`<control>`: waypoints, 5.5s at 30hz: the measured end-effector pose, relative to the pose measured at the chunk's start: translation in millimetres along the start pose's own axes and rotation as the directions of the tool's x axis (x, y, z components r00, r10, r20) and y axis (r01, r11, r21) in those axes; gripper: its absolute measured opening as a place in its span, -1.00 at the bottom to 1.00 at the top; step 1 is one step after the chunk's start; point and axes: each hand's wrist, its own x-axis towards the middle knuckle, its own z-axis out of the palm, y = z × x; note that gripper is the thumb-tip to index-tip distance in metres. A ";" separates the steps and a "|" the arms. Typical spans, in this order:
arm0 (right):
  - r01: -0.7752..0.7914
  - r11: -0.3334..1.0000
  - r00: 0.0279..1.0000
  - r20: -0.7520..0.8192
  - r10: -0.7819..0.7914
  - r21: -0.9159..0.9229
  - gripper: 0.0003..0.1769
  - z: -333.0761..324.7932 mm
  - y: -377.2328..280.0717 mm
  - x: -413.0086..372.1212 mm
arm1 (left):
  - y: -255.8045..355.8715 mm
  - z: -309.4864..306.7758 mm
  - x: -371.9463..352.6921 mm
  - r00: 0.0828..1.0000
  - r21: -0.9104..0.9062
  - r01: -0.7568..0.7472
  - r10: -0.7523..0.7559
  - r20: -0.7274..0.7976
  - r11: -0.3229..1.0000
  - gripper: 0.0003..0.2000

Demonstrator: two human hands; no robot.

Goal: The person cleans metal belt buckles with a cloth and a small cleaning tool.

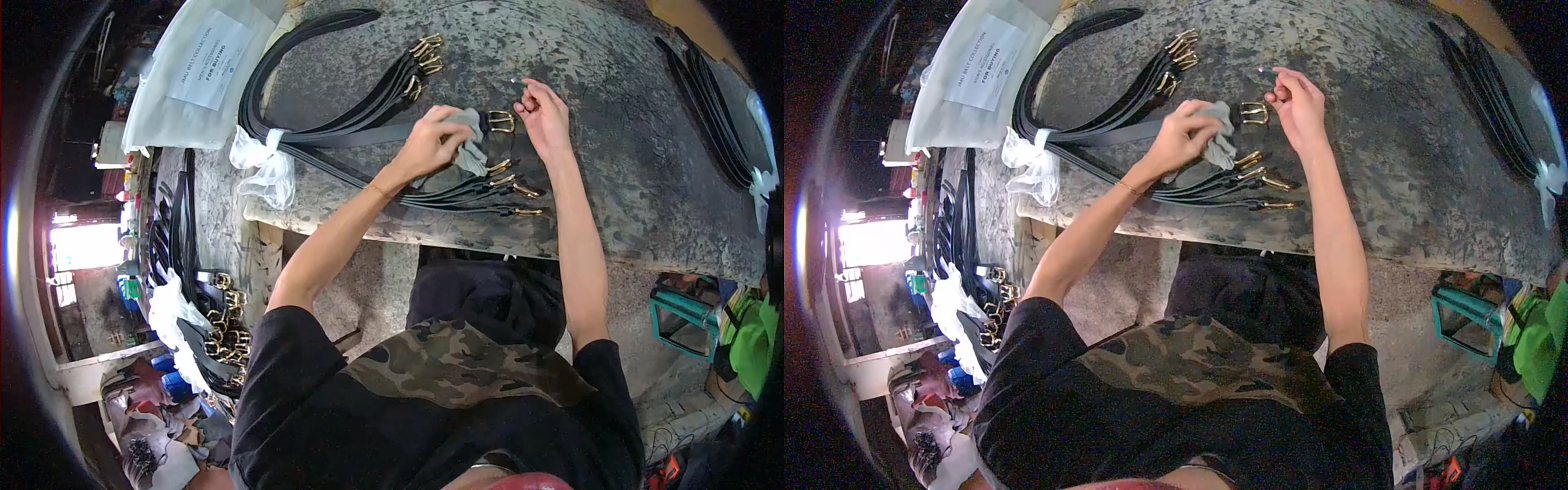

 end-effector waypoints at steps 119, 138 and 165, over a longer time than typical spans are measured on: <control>-0.127 0.992 0.984 0.124 0.127 -0.011 -0.73 -14.4 -8.2 2.6 | 6.0 -6.9 0.7 0.967 0.259 0.102 -0.034 -0.253 0.961 -0.74; -0.118 0.992 0.989 0.089 0.121 -0.033 -0.73 -7.4 -7.7 2.4 | -20.9 -9.5 31.9 0.651 -0.714 0.328 -0.696 -0.303 0.618 -0.87; -0.108 0.989 0.988 0.102 0.118 -0.101 -0.72 -3.3 -9.5 -2.3 | -6.9 -4.1 32.4 0.962 0.272 0.270 -0.271 -0.035 0.923 -0.63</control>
